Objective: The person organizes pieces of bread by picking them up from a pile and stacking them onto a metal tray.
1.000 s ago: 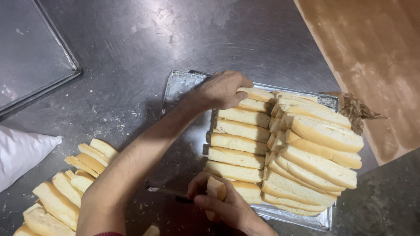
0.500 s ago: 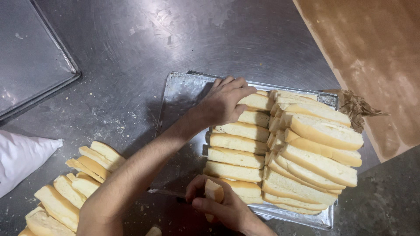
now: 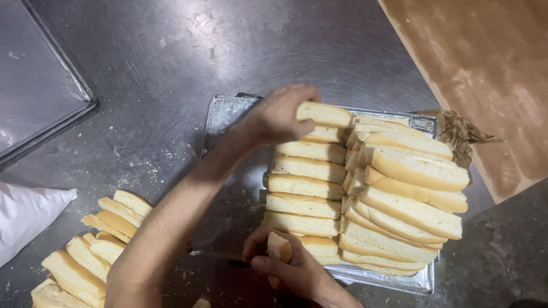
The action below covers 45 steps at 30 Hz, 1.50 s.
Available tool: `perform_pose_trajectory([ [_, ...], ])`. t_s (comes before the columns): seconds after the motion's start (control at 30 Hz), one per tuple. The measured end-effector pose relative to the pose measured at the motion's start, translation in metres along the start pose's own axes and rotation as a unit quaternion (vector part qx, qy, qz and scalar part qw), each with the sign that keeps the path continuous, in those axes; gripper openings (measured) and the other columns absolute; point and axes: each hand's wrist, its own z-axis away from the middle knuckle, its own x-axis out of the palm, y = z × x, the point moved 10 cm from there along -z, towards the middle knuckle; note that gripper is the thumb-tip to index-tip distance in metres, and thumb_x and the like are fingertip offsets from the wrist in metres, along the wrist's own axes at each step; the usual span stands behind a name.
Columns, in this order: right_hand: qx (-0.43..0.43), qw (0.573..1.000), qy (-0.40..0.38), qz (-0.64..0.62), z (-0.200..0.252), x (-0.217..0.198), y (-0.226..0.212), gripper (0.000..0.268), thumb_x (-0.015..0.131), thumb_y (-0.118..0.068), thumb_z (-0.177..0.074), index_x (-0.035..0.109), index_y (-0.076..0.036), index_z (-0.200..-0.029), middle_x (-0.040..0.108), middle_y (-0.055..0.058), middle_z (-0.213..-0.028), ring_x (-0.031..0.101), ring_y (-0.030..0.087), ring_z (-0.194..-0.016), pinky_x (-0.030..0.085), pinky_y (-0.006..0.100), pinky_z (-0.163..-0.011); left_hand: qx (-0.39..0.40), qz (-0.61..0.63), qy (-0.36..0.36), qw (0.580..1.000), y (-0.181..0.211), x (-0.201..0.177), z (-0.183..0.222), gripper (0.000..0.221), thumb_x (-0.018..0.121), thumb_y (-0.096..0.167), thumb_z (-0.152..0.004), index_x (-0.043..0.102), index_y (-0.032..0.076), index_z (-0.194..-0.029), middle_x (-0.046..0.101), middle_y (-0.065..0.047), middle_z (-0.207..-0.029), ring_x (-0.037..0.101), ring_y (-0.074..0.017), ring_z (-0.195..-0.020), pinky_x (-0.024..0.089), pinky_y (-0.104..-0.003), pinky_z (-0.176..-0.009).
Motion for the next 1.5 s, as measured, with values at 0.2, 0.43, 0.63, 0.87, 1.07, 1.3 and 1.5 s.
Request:
perform_pose_trajectory([
  [0.2,0.025,1.0,0.008,0.003,0.004,-0.001,-0.002,0.025,0.071,-0.023,-0.091,0.063,-0.007,-0.11,0.061,0.001,-0.097,0.054,0.007,-0.071,0.044,0.022,-0.059,-0.027,-0.041,-0.062,0.997,-0.008,-0.005,0.007,0.033,0.062,0.019,-0.078,0.067,0.0,-0.104,0.058,-0.007,-0.077,0.052,-0.0189,-0.062,0.048,-0.034,-0.054],
  [0.43,-0.007,1.0,0.001,-0.001,0.0,-0.001,-0.008,0.024,0.071,-0.021,-0.094,0.062,-0.007,-0.11,0.062,0.002,-0.098,0.057,0.008,-0.074,0.047,0.023,-0.062,-0.062,-0.016,-0.064,0.996,-0.011,-0.002,0.009,0.03,0.068,0.011,-0.072,0.069,-0.001,-0.099,0.064,-0.004,-0.073,0.058,-0.0152,-0.059,0.051,-0.032,-0.052],
  [0.63,0.006,0.999,-0.033,0.005,0.001,0.003,0.002,0.025,0.071,-0.023,-0.095,0.063,-0.006,-0.111,0.061,0.0,-0.101,0.055,0.006,-0.08,0.045,0.022,-0.064,-0.085,0.146,0.024,0.985,-0.03,-0.055,0.043,0.045,0.081,0.026,-0.075,0.07,0.004,-0.113,0.071,-0.008,-0.09,0.066,-0.0164,-0.077,0.056,-0.03,-0.068],
  [0.87,-0.036,0.997,-0.064,-0.002,0.003,0.013,-0.008,0.026,0.071,-0.025,-0.097,0.064,-0.006,-0.114,0.062,0.0,-0.105,0.056,0.008,-0.095,0.046,0.024,-0.082,-0.215,-0.006,0.046,0.976,-0.107,-0.066,0.069,0.055,0.084,0.031,-0.074,0.074,0.008,-0.123,0.075,-0.011,-0.11,0.071,-0.0205,-0.101,0.055,-0.038,-0.093],
  [1.07,-0.014,0.998,-0.057,0.001,0.001,0.017,-0.009,0.028,0.073,-0.028,-0.096,0.064,-0.007,-0.113,0.061,-0.001,-0.1,0.054,0.006,-0.086,0.044,0.021,-0.073,-0.149,-0.018,0.07,0.986,-0.054,-0.06,0.07,0.07,0.063,0.042,-0.093,0.041,0.01,-0.152,0.046,-0.012,-0.11,0.056,-0.0268,-0.083,0.053,-0.051,-0.07],
  [1.3,0.036,0.999,-0.027,0.01,0.009,0.018,-0.012,0.03,0.074,-0.03,-0.093,0.065,-0.007,-0.11,0.059,-0.001,-0.094,0.054,0.006,-0.081,0.043,0.021,-0.068,0.145,-0.189,0.059,0.969,0.031,0.006,0.008,0.046,0.051,0.009,-0.096,0.054,0.001,-0.141,0.055,-0.012,-0.113,0.057,-0.0256,-0.091,0.054,-0.046,-0.081],
  [1.5,0.003,1.0,-0.027,-0.009,0.011,0.009,-0.016,0.03,0.073,-0.03,-0.095,0.064,-0.007,-0.113,0.061,0.0,-0.098,0.056,0.007,-0.088,0.045,0.022,-0.074,0.028,-0.201,-0.042,0.978,0.013,0.033,-0.017,0.067,0.062,0.011,-0.083,0.045,-0.002,-0.146,0.047,-0.019,-0.138,0.047,-0.0313,-0.122,0.038,-0.055,-0.106],
])
